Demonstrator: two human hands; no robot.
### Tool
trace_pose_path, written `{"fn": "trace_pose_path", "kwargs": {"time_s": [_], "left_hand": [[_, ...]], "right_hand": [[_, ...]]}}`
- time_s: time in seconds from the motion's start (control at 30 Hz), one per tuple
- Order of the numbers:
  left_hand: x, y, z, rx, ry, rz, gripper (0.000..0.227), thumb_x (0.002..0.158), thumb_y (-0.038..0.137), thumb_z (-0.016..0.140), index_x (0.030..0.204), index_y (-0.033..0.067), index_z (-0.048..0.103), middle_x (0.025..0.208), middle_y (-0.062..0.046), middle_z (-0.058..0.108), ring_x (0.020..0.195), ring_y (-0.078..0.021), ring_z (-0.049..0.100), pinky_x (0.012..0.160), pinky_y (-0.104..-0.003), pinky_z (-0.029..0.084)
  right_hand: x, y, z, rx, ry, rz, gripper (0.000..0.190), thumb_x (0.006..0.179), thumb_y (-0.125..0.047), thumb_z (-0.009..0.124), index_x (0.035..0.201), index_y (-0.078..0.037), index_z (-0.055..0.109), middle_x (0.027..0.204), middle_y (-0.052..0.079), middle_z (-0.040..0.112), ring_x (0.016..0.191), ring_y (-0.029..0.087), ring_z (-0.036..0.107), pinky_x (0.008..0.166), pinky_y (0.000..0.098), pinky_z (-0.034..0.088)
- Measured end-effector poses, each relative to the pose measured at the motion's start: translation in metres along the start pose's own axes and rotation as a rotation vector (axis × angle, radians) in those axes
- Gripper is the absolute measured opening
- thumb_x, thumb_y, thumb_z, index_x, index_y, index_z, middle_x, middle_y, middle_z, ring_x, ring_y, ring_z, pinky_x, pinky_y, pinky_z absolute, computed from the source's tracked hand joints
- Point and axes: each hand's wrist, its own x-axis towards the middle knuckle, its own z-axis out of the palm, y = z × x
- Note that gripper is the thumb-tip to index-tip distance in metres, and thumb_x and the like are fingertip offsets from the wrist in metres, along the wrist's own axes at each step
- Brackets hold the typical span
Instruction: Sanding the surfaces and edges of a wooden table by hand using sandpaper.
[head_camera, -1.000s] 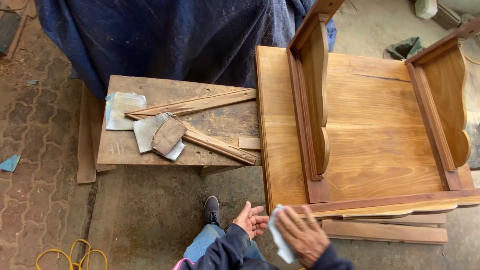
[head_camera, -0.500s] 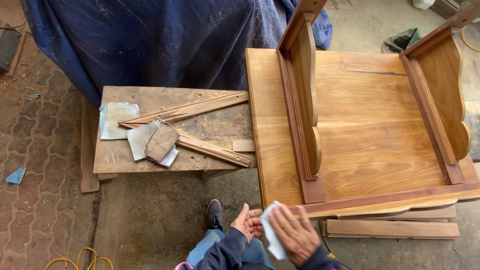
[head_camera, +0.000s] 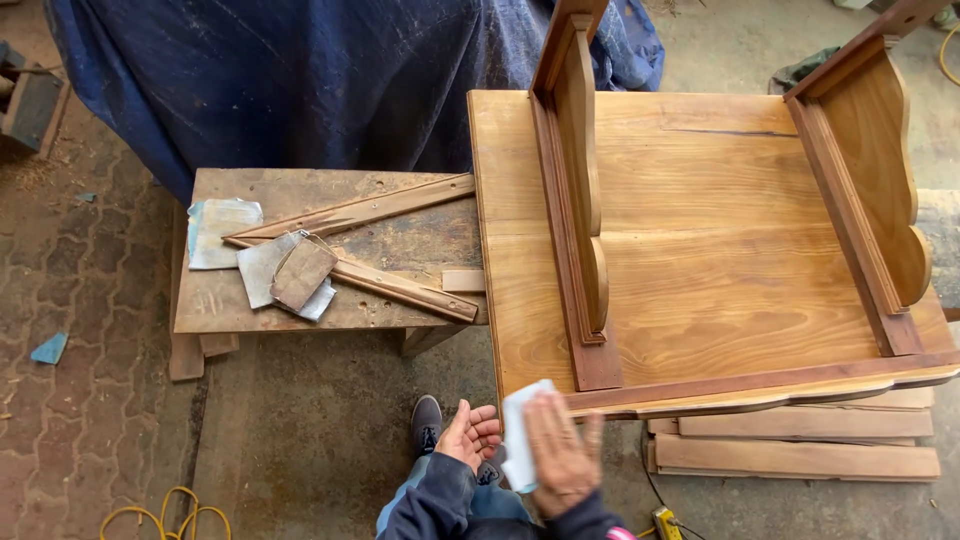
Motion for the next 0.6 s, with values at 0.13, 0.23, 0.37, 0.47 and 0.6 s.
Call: {"fn": "trace_pose_path", "kwargs": {"time_s": [0.13, 0.23, 0.37, 0.47, 0.6], "left_hand": [[0.002, 0.0, -0.005, 0.012, -0.031, -0.009, 0.073, 0.096, 0.062, 0.045, 0.128, -0.0016, 0.066, 0.1, -0.009, 0.076, 0.084, -0.0177, 0.067, 0.075, -0.031, 0.054], [0.014, -0.008, -0.015, 0.026, 0.055, -0.002, 0.071, 0.095, 0.061, 0.05, 0.125, -0.0008, 0.068, 0.094, -0.01, 0.074, 0.079, -0.0204, 0.067, 0.071, -0.035, 0.054], [0.021, -0.017, -0.028, 0.027, 0.068, 0.025, 0.064, 0.098, 0.055, 0.052, 0.126, -0.0003, 0.068, 0.094, -0.009, 0.073, 0.078, -0.0196, 0.066, 0.069, -0.035, 0.054], [0.024, -0.008, -0.026, 0.162, 0.061, 0.076, 0.057, 0.1, 0.049, 0.052, 0.125, 0.001, 0.07, 0.094, -0.01, 0.074, 0.077, -0.0186, 0.067, 0.068, -0.033, 0.053], [0.006, 0.011, -0.023, 0.472, 0.085, 0.551, 0.037, 0.093, 0.015, 0.061, 0.127, 0.0018, 0.068, 0.103, -0.014, 0.076, 0.09, -0.0171, 0.07, 0.082, -0.031, 0.058]], "right_hand": [[-0.001, 0.028, -0.019, -0.155, -0.013, -0.081, 0.069, 0.085, -0.019, 0.058, 0.152, -0.015, 0.047, 0.159, 0.004, 0.046, 0.149, 0.021, 0.038, 0.125, 0.0578, -0.004], [-0.02, 0.07, -0.031, -0.22, 0.134, -0.115, 0.068, 0.09, -0.03, 0.058, 0.155, -0.015, 0.044, 0.161, 0.005, 0.041, 0.15, 0.024, 0.033, 0.125, 0.0559, -0.007], [-0.028, 0.048, -0.015, -0.093, 0.13, 0.036, 0.07, 0.083, -0.015, 0.056, 0.152, -0.005, 0.045, 0.159, 0.013, 0.043, 0.15, 0.028, 0.035, 0.124, 0.0583, -0.006], [-0.01, 0.009, -0.004, 0.083, 0.09, 0.042, 0.07, 0.077, -0.007, 0.056, 0.146, 0.0, 0.049, 0.153, 0.018, 0.05, 0.149, 0.03, 0.039, 0.124, 0.0595, -0.002], [-0.008, -0.013, 0.0, 0.266, -0.102, -0.239, 0.06, 0.084, -0.015, 0.063, 0.141, 0.0, 0.055, 0.143, 0.013, 0.062, 0.144, 0.029, 0.051, 0.123, 0.0612, 0.01]]}}
